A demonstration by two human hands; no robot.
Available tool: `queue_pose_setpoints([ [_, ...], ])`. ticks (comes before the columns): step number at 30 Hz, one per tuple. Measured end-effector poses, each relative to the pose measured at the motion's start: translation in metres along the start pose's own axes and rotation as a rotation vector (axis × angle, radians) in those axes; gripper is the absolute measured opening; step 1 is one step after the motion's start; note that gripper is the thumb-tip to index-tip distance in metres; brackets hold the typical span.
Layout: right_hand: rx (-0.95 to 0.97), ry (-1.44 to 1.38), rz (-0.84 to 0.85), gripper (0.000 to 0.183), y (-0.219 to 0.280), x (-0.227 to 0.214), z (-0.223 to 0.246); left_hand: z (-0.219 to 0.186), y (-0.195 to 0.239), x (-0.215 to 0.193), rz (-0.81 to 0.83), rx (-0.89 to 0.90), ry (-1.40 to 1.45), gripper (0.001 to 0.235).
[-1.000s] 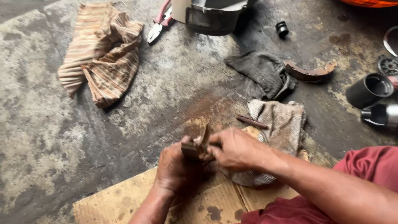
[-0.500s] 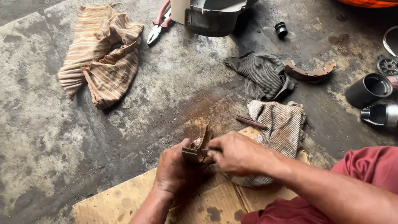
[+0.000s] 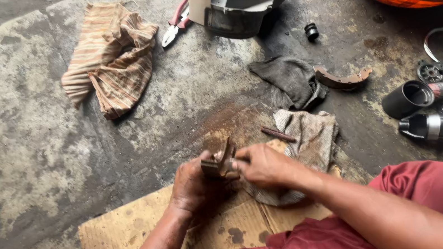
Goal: The person sits on the floor and uses a metal file to smooth the edges of a small metal part. They repeatedly file the same piece, occasionally wiping it with a cloth to remove filings.
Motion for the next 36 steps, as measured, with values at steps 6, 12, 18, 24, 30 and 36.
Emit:
queue_pose_setpoints([
  [6,0.275,-0.088,0.235,0.034,0.006,0.013,-0.009,0.002,0.001,-0.003,-0.035,0.003,-0.025,0.037],
  [12,0.013,0.07,0.006,0.026,0.025,-0.028,0.048,-0.002,0.003,0.0,-0.028,0.057,0.09,0.033],
  [18,-0.044,0.16,-0.015,0.025,0.02,-0.019,0.036,-0.005,0.007,0.003,0.013,0.001,0.014,0.04],
  [24,0.297,-0.06,-0.021,0.032,0.009,-0.059,-0.025,-0.021,0.0,-0.017,-0.076,0.032,0.152,0.041],
  [30,0.321,0.066,0.18,0.033,0.015,-0.052,-0.043,-0.063,-0.006,-0.063,-0.164,0.497,-0.403,0.019],
  [36,0.154,0.275,0.332,0.038,0.013,-0.019,-0.046,-0.043,-0.026,-0.025,0.451,0.056,-0.575,0.037],
])
Point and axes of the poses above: each hand's wrist, its own y-axis away from the middle knuckle, its own x-axis out of the palm, z = x × y, the point moved 9 cm from there along -y, towards the middle knuckle, and after that the axes turned 2 degrees about x, right-handed, at the moved point
